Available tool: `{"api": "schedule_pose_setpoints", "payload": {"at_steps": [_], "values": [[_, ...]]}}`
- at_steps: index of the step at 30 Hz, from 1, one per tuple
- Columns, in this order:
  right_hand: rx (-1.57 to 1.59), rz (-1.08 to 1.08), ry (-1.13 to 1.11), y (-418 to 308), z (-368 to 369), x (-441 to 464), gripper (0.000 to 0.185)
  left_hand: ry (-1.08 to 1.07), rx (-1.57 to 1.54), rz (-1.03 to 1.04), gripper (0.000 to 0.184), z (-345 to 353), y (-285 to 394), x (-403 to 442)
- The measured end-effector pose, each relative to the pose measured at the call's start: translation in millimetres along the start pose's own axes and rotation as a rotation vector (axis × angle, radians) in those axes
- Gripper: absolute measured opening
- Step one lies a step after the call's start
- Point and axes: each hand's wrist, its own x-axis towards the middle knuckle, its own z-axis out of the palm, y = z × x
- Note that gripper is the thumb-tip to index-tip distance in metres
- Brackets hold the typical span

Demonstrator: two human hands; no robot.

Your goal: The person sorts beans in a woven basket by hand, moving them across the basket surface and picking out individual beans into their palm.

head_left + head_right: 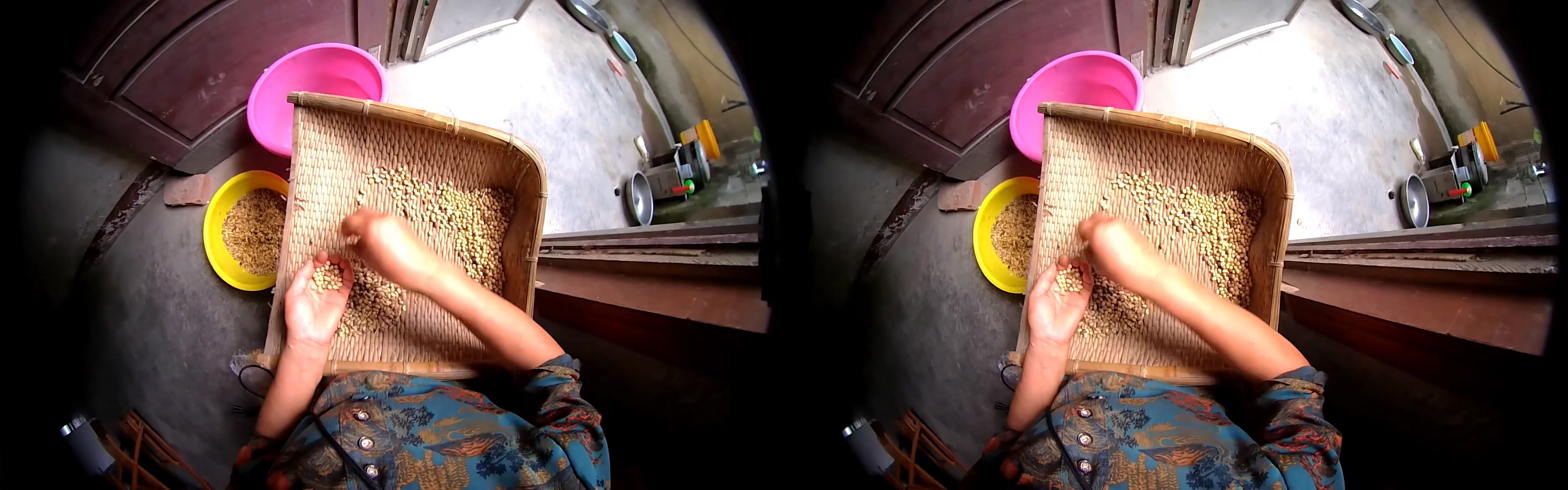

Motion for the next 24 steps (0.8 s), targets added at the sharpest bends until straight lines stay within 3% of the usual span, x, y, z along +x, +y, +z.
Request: {"api": "schedule_pose_setpoints", "payload": {"at_steps": [3,6,9,15,24], "values": [[-0.294,0.063,0.207,50.6,-13.2,14.6,0.014,-0.021,0.06,-0.001,0.021,-9.0,4.6,1.5],[-0.227,-0.076,0.394,64.1,-28.3,22.4,0.005,0.011,0.046,-0.011,0.021,-10.1,2.8,2.0],[-0.285,-0.06,0.253,75.5,-29.1,37.0,0.022,0.036,0.078,-0.019,0.02,-9.7,0.8,3.1],[-0.358,-0.072,0.19,75.4,-21.3,56.4,0.009,0.018,0.075,-0.007,0.02,-10.4,1.8,3.3],[-0.561,-0.003,0.054,57.6,-19.8,70.3,0.013,0.006,0.097,-0.004,0.017,-4.6,2.3,1.6]]}}
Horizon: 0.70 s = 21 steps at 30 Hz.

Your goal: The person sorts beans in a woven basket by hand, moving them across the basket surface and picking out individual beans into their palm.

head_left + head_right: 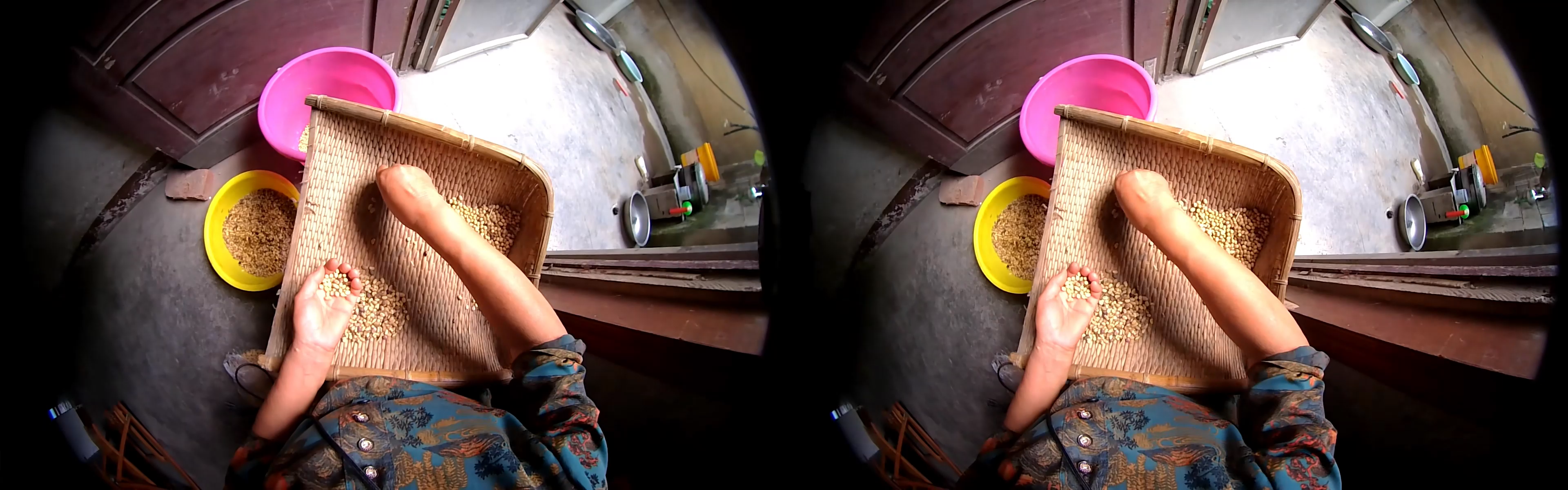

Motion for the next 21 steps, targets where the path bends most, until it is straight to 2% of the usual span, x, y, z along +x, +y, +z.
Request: {"api": "schedule_pose_setpoints", "payload": {"at_steps": [5,6,7,11,13,17,18,19,20,21], "values": [[0.026,-0.007,0.016,-3.7,8.9,4.9,0.015,-0.004,0.019,-0.002,0.015,4.8,-1.0,-2.7],[0.066,-0.072,0.036,-0.4,12.8,1.1,0.015,-0.021,0.025,-0.005,0.016,0.6,-1.2,-1.8],[0.105,-0.093,0.104,-8.6,4.5,-8.0,0.014,-0.038,0.027,-0.005,0.016,-1.8,-1.6,-0.4],[0.135,-0.105,0.065,-49.8,-6.3,-47.9,0.013,-0.015,0.08,0.039,0.02,0.0,-5.4,-0.8],[0.332,-0.287,0.001,-66.6,-10.1,-64.4,0.008,0.019,0.072,0.066,0.024,4.6,-8.4,-0.4],[0.453,-0.091,-0.005,-51.8,-13.4,-67.2,0.007,0.023,-0.092,-0.031,0.024,3.6,-5.2,-0.9],[0.344,-0.005,-0.029,-33.0,-15.6,-57.1,0.011,-0.006,-0.02,-0.023,0.022,-4.3,-3.2,0.8],[0.291,0.094,0.01,-15.8,-14.0,-51.0,0.013,-0.01,-0.025,-0.027,0.02,-5.1,-3.1,-0.8],[0.103,0.056,0.099,-0.5,-9.4,-44.0,0.014,-0.015,-0.031,-0.031,0.019,-4.8,-2.9,-1.7],[0.202,-0.009,0.254,5.4,-10.9,-37.0,0.011,-0.019,-0.036,-0.034,0.017,-4.1,-2.7,-2.3]]}}
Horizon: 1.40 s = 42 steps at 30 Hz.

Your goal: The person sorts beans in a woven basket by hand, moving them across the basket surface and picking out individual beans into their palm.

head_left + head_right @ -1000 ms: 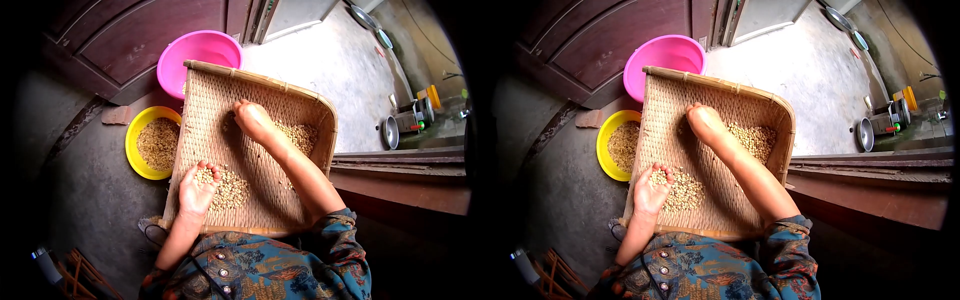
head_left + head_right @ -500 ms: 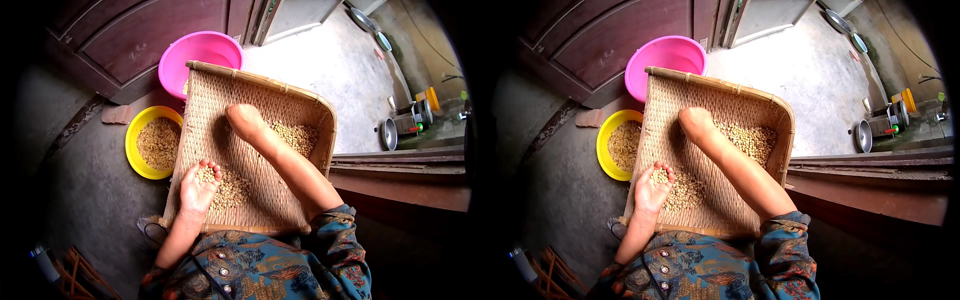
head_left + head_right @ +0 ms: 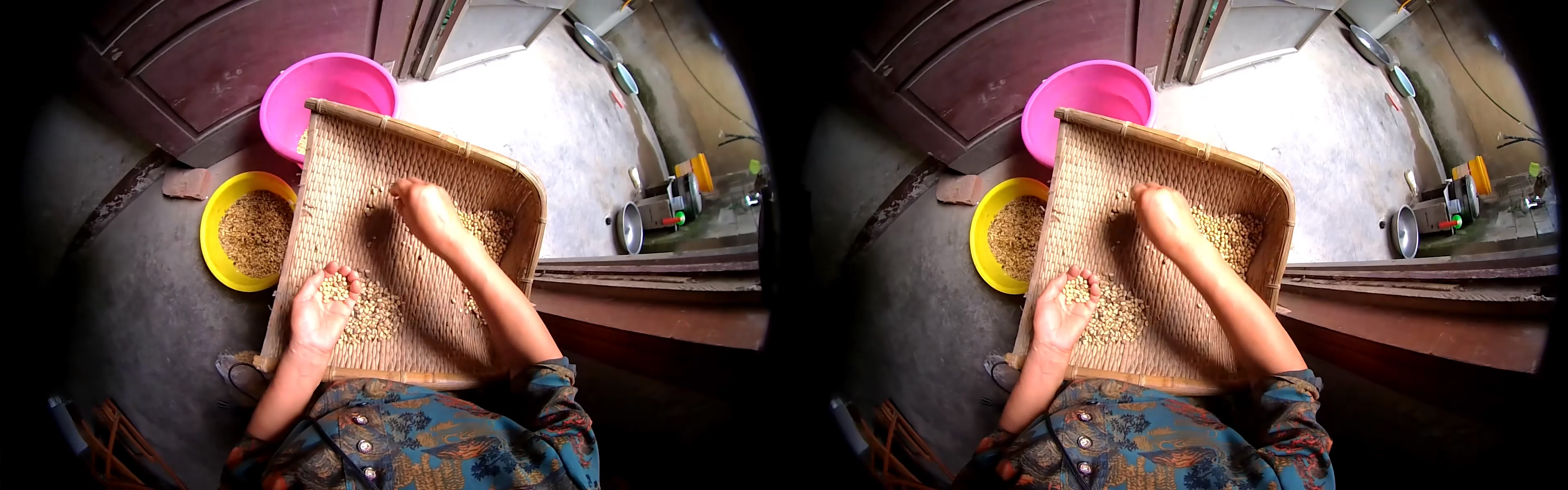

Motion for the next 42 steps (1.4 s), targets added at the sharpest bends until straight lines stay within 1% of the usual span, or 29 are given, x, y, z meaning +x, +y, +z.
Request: {"api": "schedule_pose_setpoints", "payload": {"at_steps": [1,2,5,8,9,10,11,12,13,14,15,16,18,19,20,22,24,26,27,28,30,31,32,33,35,37,38,41,42], "values": [[0.043,0.014,-0.009,2.3,0.1,2.7,0.01,-0.011,-0.001,0.003,0.017,0.7,-0.6,-0.4],[0.087,0.029,-0.018,3.3,0.4,5.7,0.013,-0.01,0.0,0.007,0.018,1.1,-1.0,-0.4],[0.083,-0.073,0.046,9.6,21.0,18.1,0.018,-0.02,0.009,0.013,0.02,2.1,-2.0,1.6],[-0.04,-0.099,-0.036,7.5,33.2,24.0,0.019,-0.045,0.019,0.02,0.024,5.2,-0.8,1.8],[-0.066,-0.142,0.011,5.7,35.2,23.2,0.026,-0.054,0.017,0.023,0.025,6.9,-0.2,1.0],[-0.1,-0.096,-0.044,2.7,33.3,23.1,0.018,-0.068,0.015,0.025,0.027,7.3,1.1,0.9],[-0.076,-0.142,-0.093,8.1,32.0,21.1,0.015,-0.144,0.001,0.019,0.031,1.5,2.2,3.4],[-0.052,-0.187,-0.143,12.4,31.6,18.7,0.012,-0.137,0.004,0.025,0.031,0.8,3.0,2.9],[0.011,-0.059,-0.185,-5.7,15.2,14.6,0.006,-0.131,0.006,0.03,0.032,2.3,2.1,3.1],[0.166,0.001,-0.239,-20.1,4.6,9.6,0.005,-0.125,0.008,0.034,0.033,4.6,0.4,3.2],[0.32,0.065,-0.293,-32.6,-4.2,4.0,0.006,-0.09,0.039,0.056,0.036,8.8,-2.1,2.1],[0.473,0.132,-0.345,-44.2,-13.4,-1.1,0.008,-0.104,0.043,0.059,0.036,10.2,-2.5,2.0],[0.721,0.233,-0.539,-64.1,-33.2,-10.0,0.016,-0.133,0.054,0.063,0.037,11.3,-1.8,2.5],[0.759,0.252,-0.529,-66.8,-34.8,-15.4,0.017,-0.149,0.065,0.063,0.037,9.2,-1.0,3.4],[0.785,0.272,-0.451,-62.3,-29.5,-23.4,0.018,-0.153,0.057,0.056,0.038,8.4,-0.8,4.0],[0.581,0.238,-0.361,-53.0,-31.3,-30.1,0.02,-0.161,0.042,0.042,0.038,7.3,-1.8,4.5],[0.663,0.416,-0.363,-46.5,-36.3,-36.6,0.019,-0.171,0.011,0.019,0.038,6.5,-2.1,3.6],[0.677,0.475,-0.312,-38.2,-40.0,-43.2,0.017,-0.193,-0.015,-0.002,0.036,6.7,-1.5,2.7],[0.669,0.496,-0.279,-34.7,-43.3,-45.7,0.015,-0.145,-0.007,0.004,0.035,9.8,-1.6,1.8],[0.642,0.542,-0.241,-28.6,-45.3,-47.7,0.012,-0.171,-0.002,0.002,0.034,7.3,-0.6,2.4],[0.459,0.46,-0.095,-6.0,-35.2,-54.8,0.01,-0.221,0.008,-0.003,0.032,2.6,-0.2,2.9],[0.358,0.419,-0.082,0.4,-34.3,-58.9,0.011,-0.14,0.025,0.011,0.029,7.0,-1.8,-0.2],[0.259,0.378,-0.071,5.3,-33.8,-62.6,0.011,-0.128,0.027,0.005,0.028,5.9,-2.5,0.0],[0.176,0.351,-0.145,7.3,-33.4,-64.6,0.012,-0.116,0.029,0.0,0.027,5.2,-1.3,-0.5],[0.194,0.359,-0.198,3.5,-29.8,-69.6,0.009,-0.057,0.065,0.015,0.025,7.4,-3.0,-1.8],[0.168,0.327,-0.217,-0.8,-25.7,-71.8,0.008,-0.071,0.077,0.013,0.025,4.9,-2.9,-2.0],[0.119,0.329,-0.254,-4.2,-26.4,-72.0,0.012,-0.077,0.083,0.013,0.025,3.7,-3.1,-2.2],[0.167,0.294,-0.209,-10.3,-18.6,-77.1,0.012,-0.07,0.109,0.001,0.027,3.2,-4.6,-2.5],[0.126,0.291,-0.206,-11.3,-16.6,-76.5,0.012,-0.07,0.112,-0.004,0.027,2.7,-4.8,-2.2]]}}
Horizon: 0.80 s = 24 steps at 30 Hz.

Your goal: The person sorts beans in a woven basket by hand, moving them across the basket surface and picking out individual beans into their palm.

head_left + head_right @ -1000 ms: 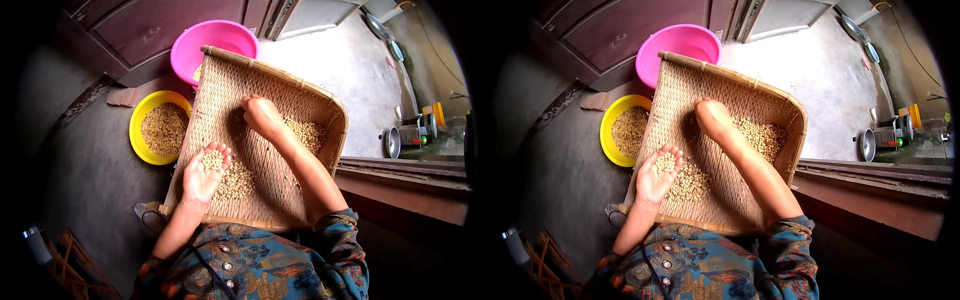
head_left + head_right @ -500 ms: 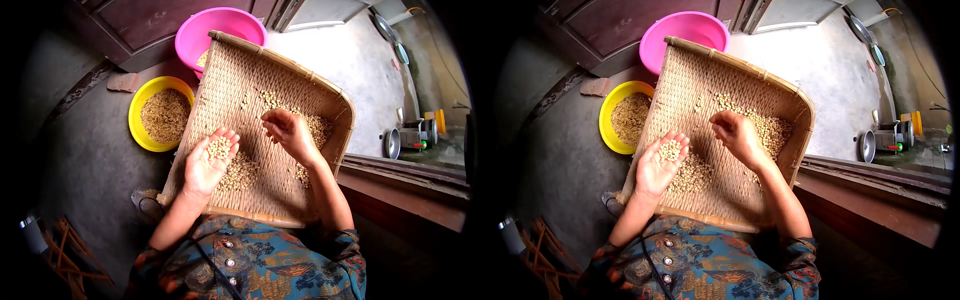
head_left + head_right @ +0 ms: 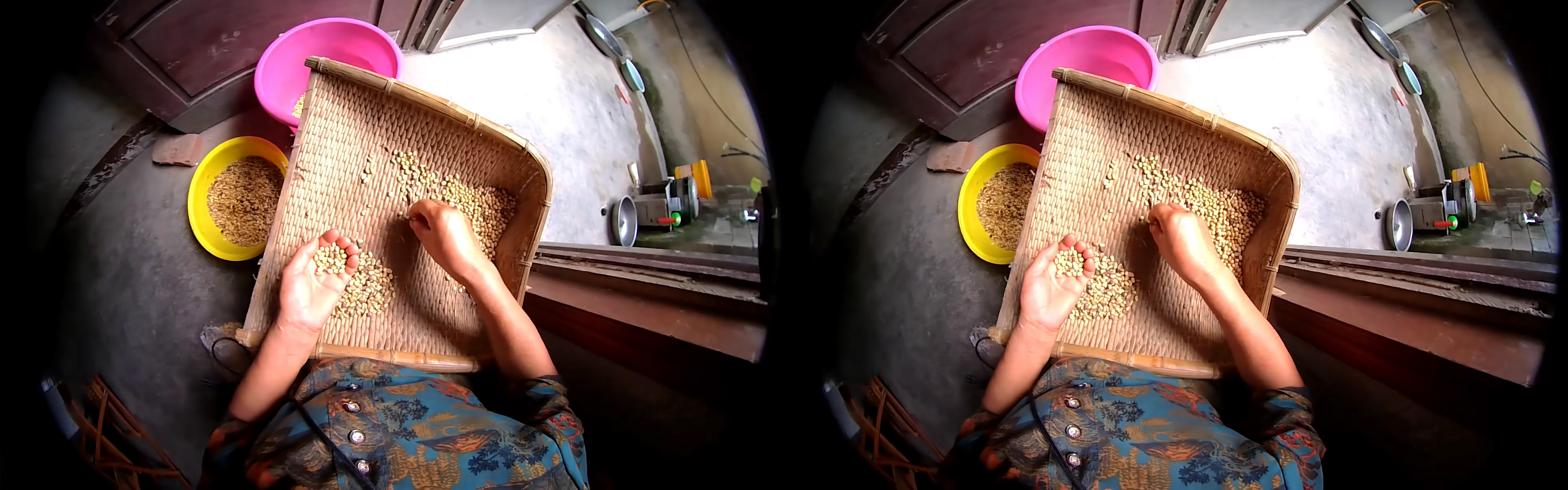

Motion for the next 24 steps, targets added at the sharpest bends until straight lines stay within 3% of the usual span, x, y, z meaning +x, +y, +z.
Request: {"api": "schedule_pose_setpoints", "payload": {"at_steps": [2,3,7,10,17,24], "values": [[-0.081,-0.001,0.018,-0.5,4.7,1.8,0.012,0.0,0.003,-0.004,0.025,1.9,-0.6,-0.5],[-0.077,-0.106,0.099,-0.1,8.3,2.7,0.008,0.0,0.004,-0.005,0.024,3.3,-0.8,-1.0],[-0.268,-0.246,0.086,0.6,27.2,11.9,0.009,0.03,0.023,-0.01,0.024,8.1,-4.0,-2.1],[-0.386,-0.263,0.027,-6.9,25.1,17.1,0.005,0.032,0.033,-0.014,0.024,9.2,-5.3,-3.5],[-0.084,-0.217,0.11,-14.0,22.1,41.0,0.005,0.069,0.034,-0.015,0.023,8.5,-5.6,-3.2],[-0.338,-0.161,0.058,-12.0,32.0,54.2,0.007,0.059,0.035,0.014,0.021,8.0,-2.1,-3.1]]}}
